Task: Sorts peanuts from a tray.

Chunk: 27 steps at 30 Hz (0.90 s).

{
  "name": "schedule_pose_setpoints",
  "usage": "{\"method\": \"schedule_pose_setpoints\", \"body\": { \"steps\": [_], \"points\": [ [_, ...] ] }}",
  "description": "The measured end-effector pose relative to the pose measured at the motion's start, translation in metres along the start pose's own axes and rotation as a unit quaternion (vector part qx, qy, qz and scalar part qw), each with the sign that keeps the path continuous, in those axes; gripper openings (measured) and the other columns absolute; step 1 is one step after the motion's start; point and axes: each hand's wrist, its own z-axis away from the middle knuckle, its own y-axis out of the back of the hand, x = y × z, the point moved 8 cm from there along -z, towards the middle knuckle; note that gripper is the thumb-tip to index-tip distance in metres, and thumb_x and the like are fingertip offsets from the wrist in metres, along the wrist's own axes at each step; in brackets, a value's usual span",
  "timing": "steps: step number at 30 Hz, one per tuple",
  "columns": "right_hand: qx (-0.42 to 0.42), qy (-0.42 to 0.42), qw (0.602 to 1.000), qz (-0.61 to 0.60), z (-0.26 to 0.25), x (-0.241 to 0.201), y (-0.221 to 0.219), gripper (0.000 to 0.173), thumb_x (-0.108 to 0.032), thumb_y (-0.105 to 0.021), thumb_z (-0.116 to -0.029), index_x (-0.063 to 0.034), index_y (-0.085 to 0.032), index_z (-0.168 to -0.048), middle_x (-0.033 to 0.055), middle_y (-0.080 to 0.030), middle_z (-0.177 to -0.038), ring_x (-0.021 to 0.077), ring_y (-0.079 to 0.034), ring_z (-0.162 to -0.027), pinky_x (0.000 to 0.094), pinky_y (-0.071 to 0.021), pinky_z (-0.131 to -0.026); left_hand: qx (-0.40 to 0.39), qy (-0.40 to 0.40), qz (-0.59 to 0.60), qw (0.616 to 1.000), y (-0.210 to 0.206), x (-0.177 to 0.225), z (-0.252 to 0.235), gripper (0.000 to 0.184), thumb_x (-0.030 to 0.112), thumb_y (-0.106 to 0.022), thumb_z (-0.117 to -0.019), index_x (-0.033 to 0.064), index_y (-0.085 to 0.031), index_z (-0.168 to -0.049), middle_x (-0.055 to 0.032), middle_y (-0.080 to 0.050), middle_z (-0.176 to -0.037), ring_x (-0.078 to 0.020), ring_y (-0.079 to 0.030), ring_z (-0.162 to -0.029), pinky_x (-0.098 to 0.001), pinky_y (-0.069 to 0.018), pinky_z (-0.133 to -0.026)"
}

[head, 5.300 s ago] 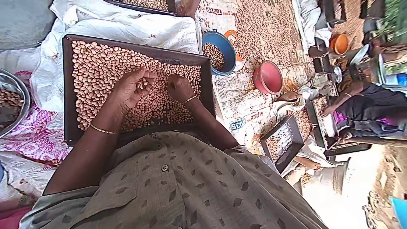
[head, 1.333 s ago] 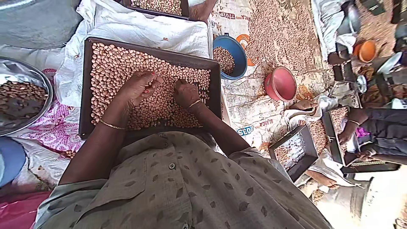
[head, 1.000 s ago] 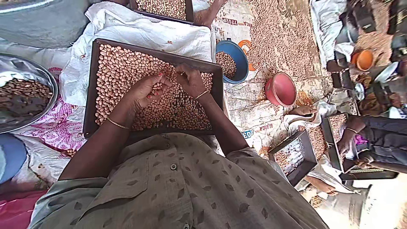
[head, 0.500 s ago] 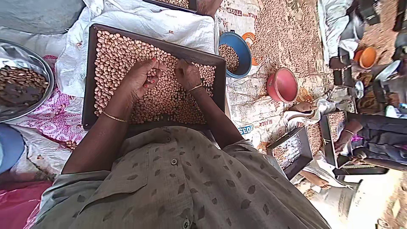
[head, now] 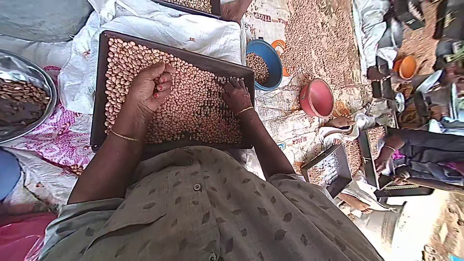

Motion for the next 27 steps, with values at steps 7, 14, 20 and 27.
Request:
{"method": "schedule_pose_setpoints", "body": {
  "steps": [7, 14, 20, 27],
  "points": [
    [-0.141, 0.08, 0.966, -0.203, 0.055, -0.022, 0.008, 0.024, -0.011, -0.066, -0.0978, 0.0028, -0.072, -0.117, 0.0217, -0.071, -0.115, 0.035, -0.07, -0.103, 0.0533, -0.0544, -0.095, -0.012, -0.056, 0.022, 0.998, -0.002, 0.008, -0.002, 0.038, 0.021, -0.027, -0.1122, 0.014, -0.062, -0.098, 0.0109, -0.045, -0.062, 0.0025, -0.036, -0.044, -0.01, -0.0293, -0.04],
    [-0.014, 0.254, 0.949, -0.187, -0.007, -0.14, 0.01, 0.04, -0.012, -0.075, -0.0897, -0.0151, -0.072, -0.13, 0.0118, -0.052, -0.154, 0.0323, -0.039, -0.149, 0.0586, -0.0315, -0.118, -0.018, -0.125, 0.03, 0.992, 0.009, 0.02, -0.004, 0.036, 0.019, -0.026, -0.1118, 0.0177, -0.06, -0.103, 0.0105, -0.052, -0.072, 0.0028, -0.039, -0.048, -0.0096, -0.0318, -0.042],
    [-0.053, 0.138, 0.984, -0.096, -0.029, -0.07, -0.012, 0.032, -0.024, -0.077, -0.09, -0.0111, -0.075, -0.119, 0.0157, -0.062, -0.139, 0.0382, -0.047, -0.14, 0.0649, -0.0345, -0.113, 0.015, -0.133, 0.068, 0.989, 0.019, 0.023, -0.004, 0.036, 0.017, -0.026, -0.1113, 0.014, -0.061, -0.104, 0.0085, -0.054, -0.073, 0.0015, -0.04, -0.047, -0.0103, -0.0321, -0.041],
    [-0.169, 0.092, 0.951, -0.24, 0.034, -0.007, 0.011, 0.022, -0.006, -0.067, -0.0961, 0.0033, -0.072, -0.115, 0.0215, -0.072, -0.114, 0.0308, -0.07, -0.1, 0.0481, -0.0549, -0.093, 0.003, -0.106, 0.065, 0.992, 0.004, 0.02, -0.003, 0.037, 0.017, -0.024, -0.1121, 0.0147, -0.06, -0.102, 0.008, -0.054, -0.073, 0.0021, -0.04, -0.047, -0.0099, -0.0322, -0.041]
  ]
}}
